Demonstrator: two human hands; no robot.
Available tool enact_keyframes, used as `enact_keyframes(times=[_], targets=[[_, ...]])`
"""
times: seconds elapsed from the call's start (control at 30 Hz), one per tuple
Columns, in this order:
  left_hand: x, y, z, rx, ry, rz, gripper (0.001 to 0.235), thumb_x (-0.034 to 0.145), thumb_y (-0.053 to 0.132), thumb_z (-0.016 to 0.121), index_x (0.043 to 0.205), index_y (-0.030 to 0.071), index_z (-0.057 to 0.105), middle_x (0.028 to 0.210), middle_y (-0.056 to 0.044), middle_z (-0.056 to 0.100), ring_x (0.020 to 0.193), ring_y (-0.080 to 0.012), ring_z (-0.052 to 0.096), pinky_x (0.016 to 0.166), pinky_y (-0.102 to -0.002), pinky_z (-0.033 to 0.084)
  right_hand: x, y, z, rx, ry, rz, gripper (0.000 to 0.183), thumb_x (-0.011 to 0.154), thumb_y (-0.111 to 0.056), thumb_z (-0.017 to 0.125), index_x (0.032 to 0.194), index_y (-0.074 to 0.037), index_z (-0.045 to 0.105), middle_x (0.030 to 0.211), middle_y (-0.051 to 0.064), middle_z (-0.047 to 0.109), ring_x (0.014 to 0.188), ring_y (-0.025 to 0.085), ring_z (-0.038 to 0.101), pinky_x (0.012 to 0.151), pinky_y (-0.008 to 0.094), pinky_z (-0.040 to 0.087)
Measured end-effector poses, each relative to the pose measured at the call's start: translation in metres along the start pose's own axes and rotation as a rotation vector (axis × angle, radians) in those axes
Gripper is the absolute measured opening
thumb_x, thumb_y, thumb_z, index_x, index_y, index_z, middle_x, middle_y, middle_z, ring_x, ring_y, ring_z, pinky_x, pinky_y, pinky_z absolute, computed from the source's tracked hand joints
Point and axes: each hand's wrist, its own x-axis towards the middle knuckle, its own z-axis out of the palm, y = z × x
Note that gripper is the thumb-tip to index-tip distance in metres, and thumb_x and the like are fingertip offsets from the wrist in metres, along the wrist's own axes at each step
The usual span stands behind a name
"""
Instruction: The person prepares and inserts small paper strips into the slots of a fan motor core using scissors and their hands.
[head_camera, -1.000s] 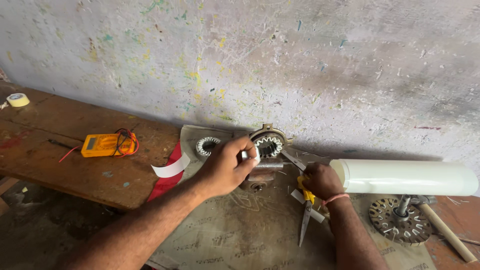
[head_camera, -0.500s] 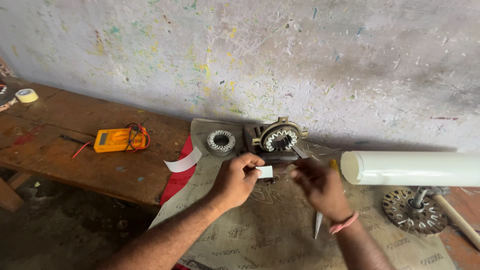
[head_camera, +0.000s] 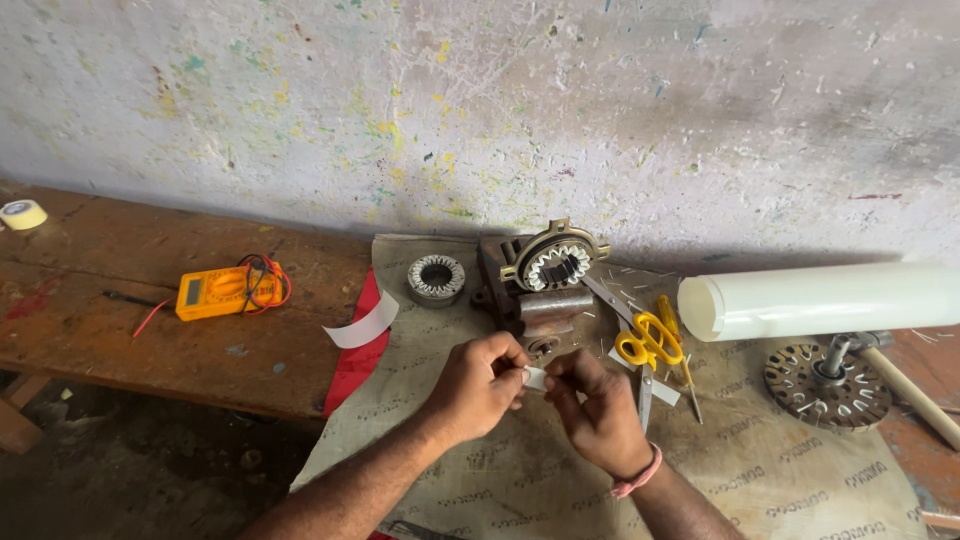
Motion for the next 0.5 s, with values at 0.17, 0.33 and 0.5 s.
enact_keyframes(times=[0.17,0.33,0.5], targets=[[0.002,0.005,0.001,0.095,0.009,0.084,0.01,0.091,-0.003,0.062,0.083,0.002,0.059,0.075,-0.004,0.066,0.06,-0.01,0.068,0.051,-0.028,0.059,0.003,-0.027,0.004,-0.535,-0.008,-0.302,0.039,0.078,-0.003,0.077,0.114,-0.001,0.065,0.105,0.013,0.071,0.087,0.028,0.073,0.07,0.036,0.06],[0.01,0.007,0.001,0.071,0.018,0.038,0.009,0.089,-0.003,0.062,0.084,0.003,0.059,0.071,-0.003,0.065,0.056,-0.0099,0.065,0.046,-0.029,0.053,0.006,-0.027,0.008,-0.705,0.02,-0.397,0.042,0.078,-0.006,0.08,0.117,-0.002,0.065,0.116,0.014,0.069,0.096,0.032,0.072,0.074,0.04,0.06],[0.021,0.004,-0.006,0.105,0.017,0.02,0.008,0.088,-0.002,0.063,0.083,0.004,0.06,0.068,-0.004,0.065,0.056,-0.0099,0.063,0.046,-0.029,0.05,0.012,-0.023,0.009,-0.644,0.06,-0.429,0.039,0.079,-0.005,0.081,0.116,-0.003,0.068,0.114,0.014,0.07,0.092,0.032,0.073,0.073,0.039,0.06]])
